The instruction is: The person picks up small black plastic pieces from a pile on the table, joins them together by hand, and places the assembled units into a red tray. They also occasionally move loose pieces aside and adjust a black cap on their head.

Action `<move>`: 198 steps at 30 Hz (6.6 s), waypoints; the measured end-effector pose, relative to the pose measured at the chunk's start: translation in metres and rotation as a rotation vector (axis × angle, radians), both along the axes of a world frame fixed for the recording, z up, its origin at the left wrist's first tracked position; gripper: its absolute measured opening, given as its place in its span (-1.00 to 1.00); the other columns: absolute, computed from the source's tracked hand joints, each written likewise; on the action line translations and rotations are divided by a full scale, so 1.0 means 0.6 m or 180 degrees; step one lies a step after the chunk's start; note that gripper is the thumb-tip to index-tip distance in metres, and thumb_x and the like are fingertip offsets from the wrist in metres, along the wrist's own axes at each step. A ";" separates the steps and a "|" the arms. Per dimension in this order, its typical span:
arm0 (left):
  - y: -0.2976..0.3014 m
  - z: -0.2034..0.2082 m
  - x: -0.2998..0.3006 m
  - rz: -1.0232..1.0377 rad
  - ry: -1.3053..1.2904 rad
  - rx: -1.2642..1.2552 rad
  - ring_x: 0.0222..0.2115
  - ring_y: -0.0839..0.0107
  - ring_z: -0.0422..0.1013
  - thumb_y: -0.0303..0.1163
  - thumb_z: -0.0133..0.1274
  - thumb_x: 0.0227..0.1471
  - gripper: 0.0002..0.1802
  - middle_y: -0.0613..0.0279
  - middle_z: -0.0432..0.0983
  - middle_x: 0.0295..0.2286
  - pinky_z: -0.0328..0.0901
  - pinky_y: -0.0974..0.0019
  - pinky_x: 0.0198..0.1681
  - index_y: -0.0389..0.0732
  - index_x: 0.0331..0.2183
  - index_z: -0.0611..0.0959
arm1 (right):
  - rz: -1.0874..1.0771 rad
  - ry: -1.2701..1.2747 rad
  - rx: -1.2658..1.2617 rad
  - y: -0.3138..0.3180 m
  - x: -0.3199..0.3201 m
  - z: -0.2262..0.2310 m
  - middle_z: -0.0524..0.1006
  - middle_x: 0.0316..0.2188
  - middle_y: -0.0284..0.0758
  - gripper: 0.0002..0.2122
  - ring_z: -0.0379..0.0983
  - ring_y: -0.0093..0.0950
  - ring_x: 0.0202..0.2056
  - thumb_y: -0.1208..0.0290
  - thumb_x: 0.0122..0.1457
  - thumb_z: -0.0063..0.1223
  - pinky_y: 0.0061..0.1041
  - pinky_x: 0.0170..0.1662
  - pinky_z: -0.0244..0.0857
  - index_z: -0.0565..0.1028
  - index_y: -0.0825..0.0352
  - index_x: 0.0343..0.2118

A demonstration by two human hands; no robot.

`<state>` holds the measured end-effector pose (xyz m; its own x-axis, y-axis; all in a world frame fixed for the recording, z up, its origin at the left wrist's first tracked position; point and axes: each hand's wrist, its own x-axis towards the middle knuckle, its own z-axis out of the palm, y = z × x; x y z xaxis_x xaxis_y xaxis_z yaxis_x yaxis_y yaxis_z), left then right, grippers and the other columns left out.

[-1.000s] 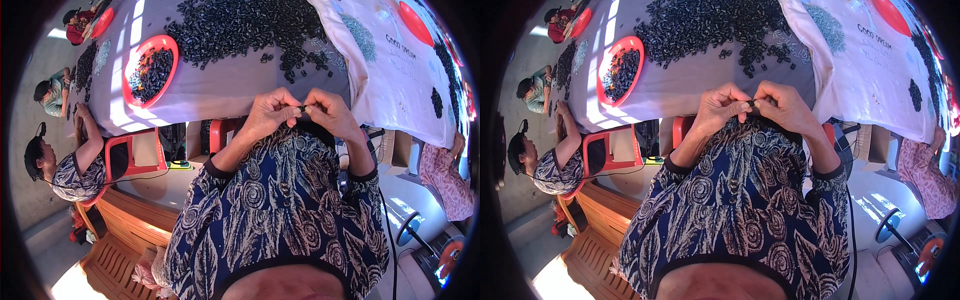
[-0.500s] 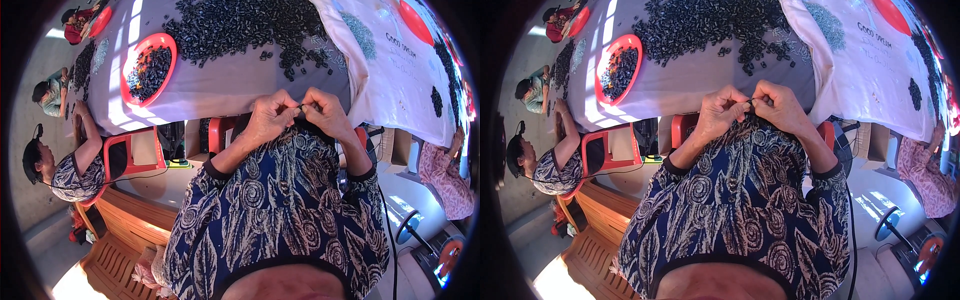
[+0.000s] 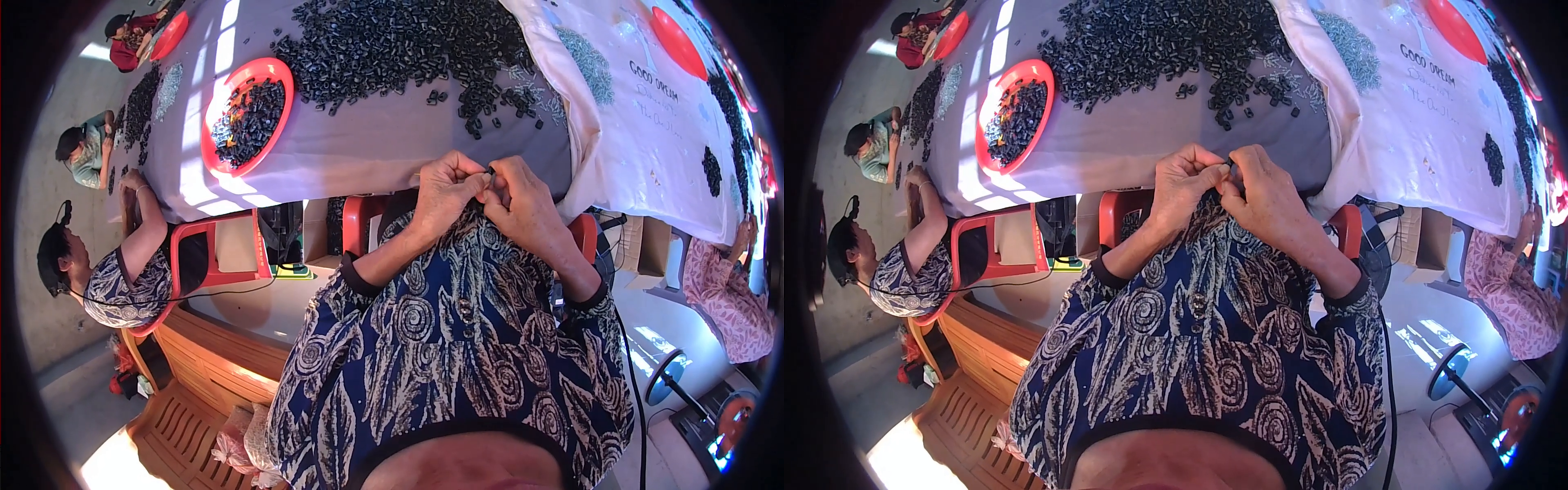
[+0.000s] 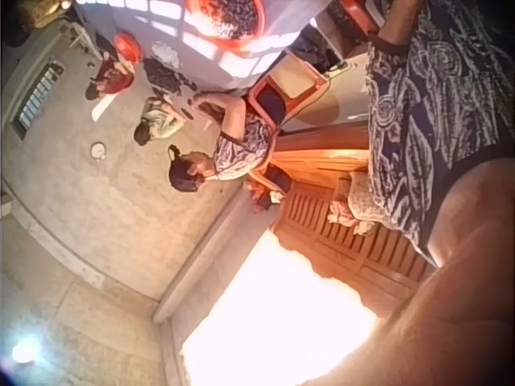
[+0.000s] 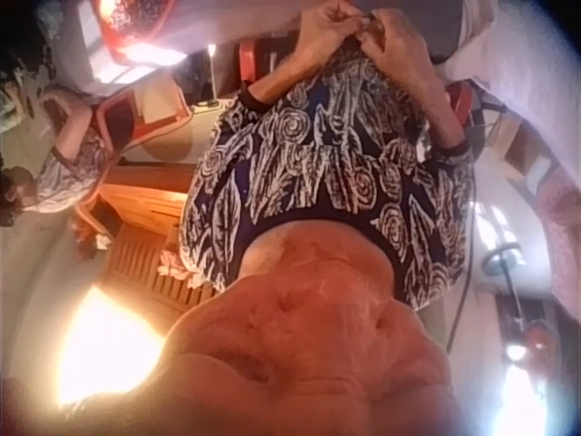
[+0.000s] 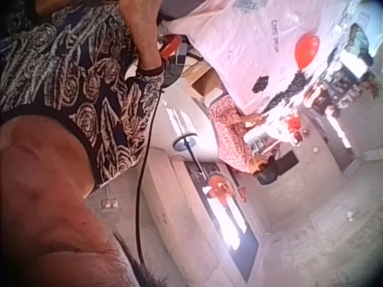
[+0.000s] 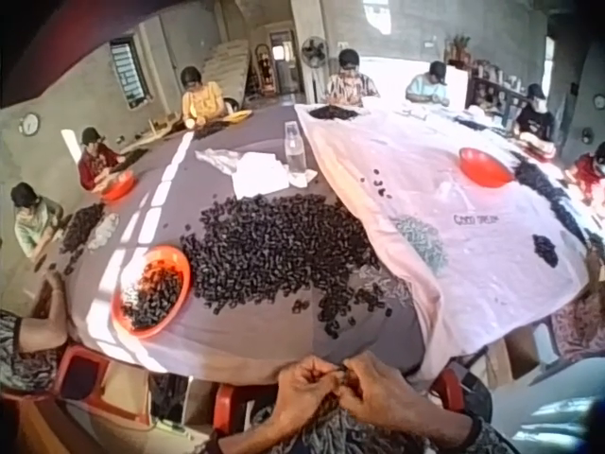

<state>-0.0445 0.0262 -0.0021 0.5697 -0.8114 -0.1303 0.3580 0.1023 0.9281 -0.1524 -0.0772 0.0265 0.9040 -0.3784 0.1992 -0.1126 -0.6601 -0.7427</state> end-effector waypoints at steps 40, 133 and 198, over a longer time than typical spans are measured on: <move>-0.004 -0.050 0.011 -0.0022 -0.0139 0.0598 -0.52 0.56 0.41 -0.58 -0.03 0.01 -0.95 0.20 0.50 -0.53 0.33 0.53 -0.40 -0.38 -0.43 0.51 | 0.0117 0.0383 0.0680 -0.027 0.013 -0.054 0.38 -0.52 -0.11 -0.86 0.38 -0.14 -0.48 0.50 -0.02 -0.01 -0.30 -0.43 0.22 0.32 0.43 -0.43; 0.014 -0.110 0.021 -0.0038 -0.0875 0.0915 -0.60 0.69 0.31 -0.62 0.02 -0.09 -0.96 0.34 0.45 -0.62 0.23 0.58 -0.56 -0.34 -0.46 0.52 | 0.0176 0.0157 -0.1199 0.010 0.023 -0.133 0.41 -0.54 -0.21 -0.78 0.44 -0.24 -0.54 0.34 -0.08 0.03 -0.29 -0.50 0.33 0.30 0.37 -0.47; 0.202 -0.049 0.326 0.3951 -0.2954 0.1644 -0.56 0.45 0.41 -0.53 0.03 -0.14 -0.58 0.12 0.51 -0.56 0.32 0.39 -0.42 -0.44 -0.17 0.37 | -0.1654 -0.0434 -0.1123 -0.188 0.034 -0.167 0.40 -0.38 -0.17 -0.89 0.39 -0.15 -0.35 0.47 0.06 -0.06 -0.23 -0.30 0.26 0.33 0.29 -0.34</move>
<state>0.1511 0.1473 -0.0315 0.8355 0.1968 0.5130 -0.3709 -0.4868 0.7909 -0.1319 -0.1901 -0.0737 0.5781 -0.6511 0.4919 -0.4036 -0.7520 -0.5211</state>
